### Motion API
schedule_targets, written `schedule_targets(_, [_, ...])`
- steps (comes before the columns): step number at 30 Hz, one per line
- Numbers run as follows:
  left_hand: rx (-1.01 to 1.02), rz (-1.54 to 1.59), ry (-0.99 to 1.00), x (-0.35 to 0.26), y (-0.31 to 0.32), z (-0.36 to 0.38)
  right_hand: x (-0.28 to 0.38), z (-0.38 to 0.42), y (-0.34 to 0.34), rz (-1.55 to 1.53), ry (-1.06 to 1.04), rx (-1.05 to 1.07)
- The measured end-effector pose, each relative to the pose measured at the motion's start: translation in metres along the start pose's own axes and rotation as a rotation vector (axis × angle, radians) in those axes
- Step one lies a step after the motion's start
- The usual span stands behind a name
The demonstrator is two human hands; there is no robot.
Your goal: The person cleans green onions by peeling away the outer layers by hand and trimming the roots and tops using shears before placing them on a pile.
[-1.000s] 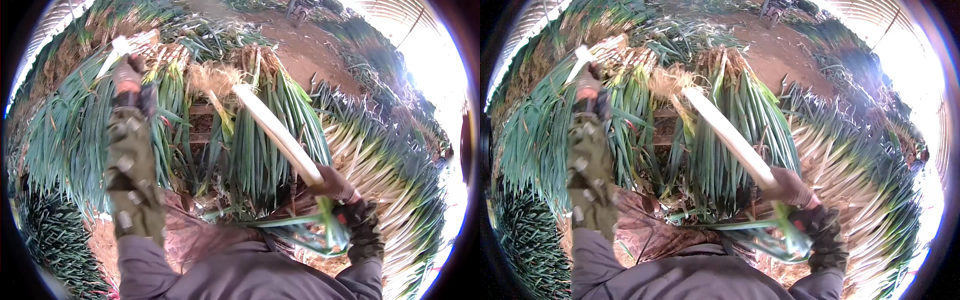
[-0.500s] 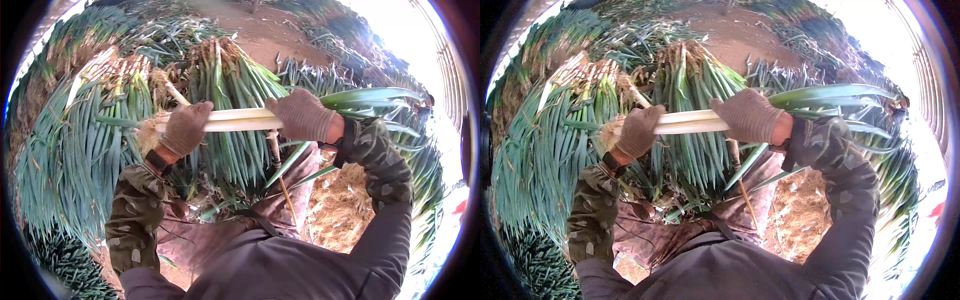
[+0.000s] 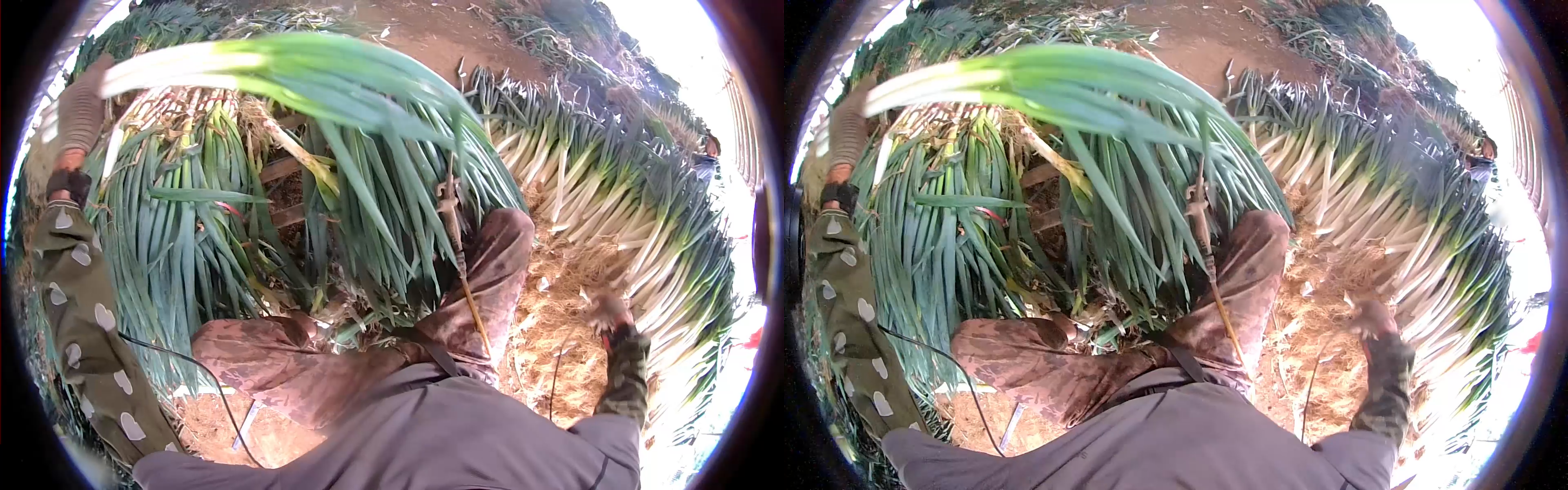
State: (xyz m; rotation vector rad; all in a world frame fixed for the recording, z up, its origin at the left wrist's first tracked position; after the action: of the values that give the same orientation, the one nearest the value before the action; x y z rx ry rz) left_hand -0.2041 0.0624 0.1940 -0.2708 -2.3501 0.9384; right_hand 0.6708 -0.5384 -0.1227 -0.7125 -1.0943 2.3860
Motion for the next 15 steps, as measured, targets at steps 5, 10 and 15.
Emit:
schedule_targets(5, [0.098, 0.188, -0.370, 0.029, -0.005, 0.012, -0.005, 0.033, 0.007, -0.272, -0.088, -0.218])
schedule_targets(10, [0.112, 0.964, -0.665, -0.064, 0.028, 0.029, 0.181, 0.102, -0.120, -0.262, -0.721, -0.569])
schedule_targets(15, [0.554, 2.073, -0.923, -0.279, 0.073, 0.086, 0.372, 0.155, -0.155, -0.324, -1.431, 0.040])
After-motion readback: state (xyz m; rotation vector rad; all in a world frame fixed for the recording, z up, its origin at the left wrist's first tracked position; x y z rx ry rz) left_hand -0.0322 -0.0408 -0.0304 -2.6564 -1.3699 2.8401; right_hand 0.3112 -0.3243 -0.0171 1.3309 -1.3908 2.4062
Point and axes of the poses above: each hand's wrist, its own z-axis away from the middle knuckle, its own y-axis out of the palm, x = y × z, the point moved 5 cm from there along -z, towards the middle knuckle, and after that the axes turned 5 degrees about y, right-handed, at the moved point
